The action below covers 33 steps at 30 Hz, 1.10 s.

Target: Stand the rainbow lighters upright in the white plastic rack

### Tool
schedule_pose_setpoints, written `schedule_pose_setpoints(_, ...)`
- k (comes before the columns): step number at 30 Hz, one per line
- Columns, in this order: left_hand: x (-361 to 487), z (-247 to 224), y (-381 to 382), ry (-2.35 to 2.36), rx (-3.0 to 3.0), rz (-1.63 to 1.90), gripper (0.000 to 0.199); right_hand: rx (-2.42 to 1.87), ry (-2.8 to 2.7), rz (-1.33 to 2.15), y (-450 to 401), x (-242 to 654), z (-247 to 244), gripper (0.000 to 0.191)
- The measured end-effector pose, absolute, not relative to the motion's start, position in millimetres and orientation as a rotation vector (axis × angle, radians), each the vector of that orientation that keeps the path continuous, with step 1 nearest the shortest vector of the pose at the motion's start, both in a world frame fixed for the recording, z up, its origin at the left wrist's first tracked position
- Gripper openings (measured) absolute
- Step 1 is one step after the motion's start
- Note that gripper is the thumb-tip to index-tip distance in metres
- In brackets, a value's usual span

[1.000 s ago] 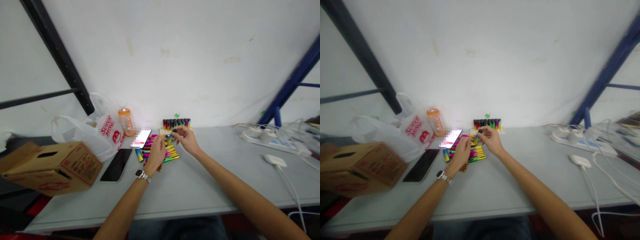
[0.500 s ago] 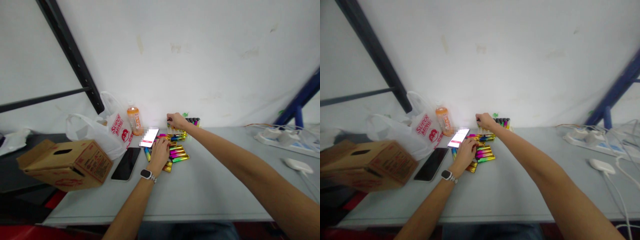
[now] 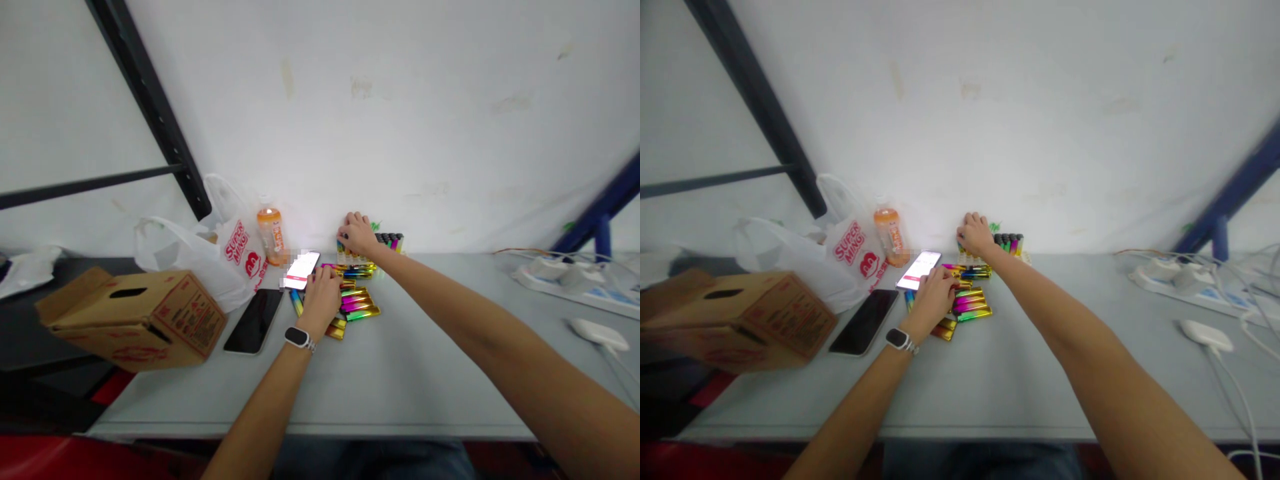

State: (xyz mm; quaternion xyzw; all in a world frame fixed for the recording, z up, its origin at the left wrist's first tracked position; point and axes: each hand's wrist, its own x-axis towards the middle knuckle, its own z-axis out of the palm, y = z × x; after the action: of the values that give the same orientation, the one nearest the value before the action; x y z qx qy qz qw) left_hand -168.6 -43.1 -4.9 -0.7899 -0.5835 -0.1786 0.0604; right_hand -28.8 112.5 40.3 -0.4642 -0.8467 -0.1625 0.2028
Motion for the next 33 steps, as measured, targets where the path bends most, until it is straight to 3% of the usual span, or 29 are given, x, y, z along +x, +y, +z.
schedule_pose_setpoints(4, -167.4, 1.8, -38.3, -1.71, -2.414, -0.437, 0.027, -1.337, -2.396, -0.519, 102.9, -28.0, 41.2, 0.039)
schedule_pose_setpoints(9, -171.0, 6.4, -24.7, -1.603, -2.485, -0.348, 0.013, -1.361, -2.423, -0.514, 90.0, -22.5, 36.3, 0.039)
schedule_pose_setpoints(12, -171.8, 7.1, -20.2, -1.511, -2.504, -0.39, 0.012, -1.352, -2.329, -0.438, 74.8, -16.4, 29.4, 0.049)
schedule_pose_setpoints(14, -170.5, 8.2, -20.3, -1.489, -2.507, -0.479, 0.015, -1.306, -2.232, -0.326, 60.2, -9.4, 24.2, 0.046)
schedule_pose_setpoints(19, -160.2, 15.4, -20.0, -1.556, -2.667, -0.859, 0.017, -1.14, -2.111, 0.034, 17.5, 15.2, 11.7, 0.036)
schedule_pose_setpoints(25, -131.1, 4.5, -11.8, -1.513, -2.799, -1.724, 0.029, -1.046, -1.91, 0.445, -17.7, 27.0, -6.7, 0.054)
schedule_pose_setpoints(33, -103.3, -7.7, -39.9, -1.453, -2.645, -2.295, 0.028, -1.079, -1.613, 0.782, -29.2, 31.0, -22.9, 0.069)
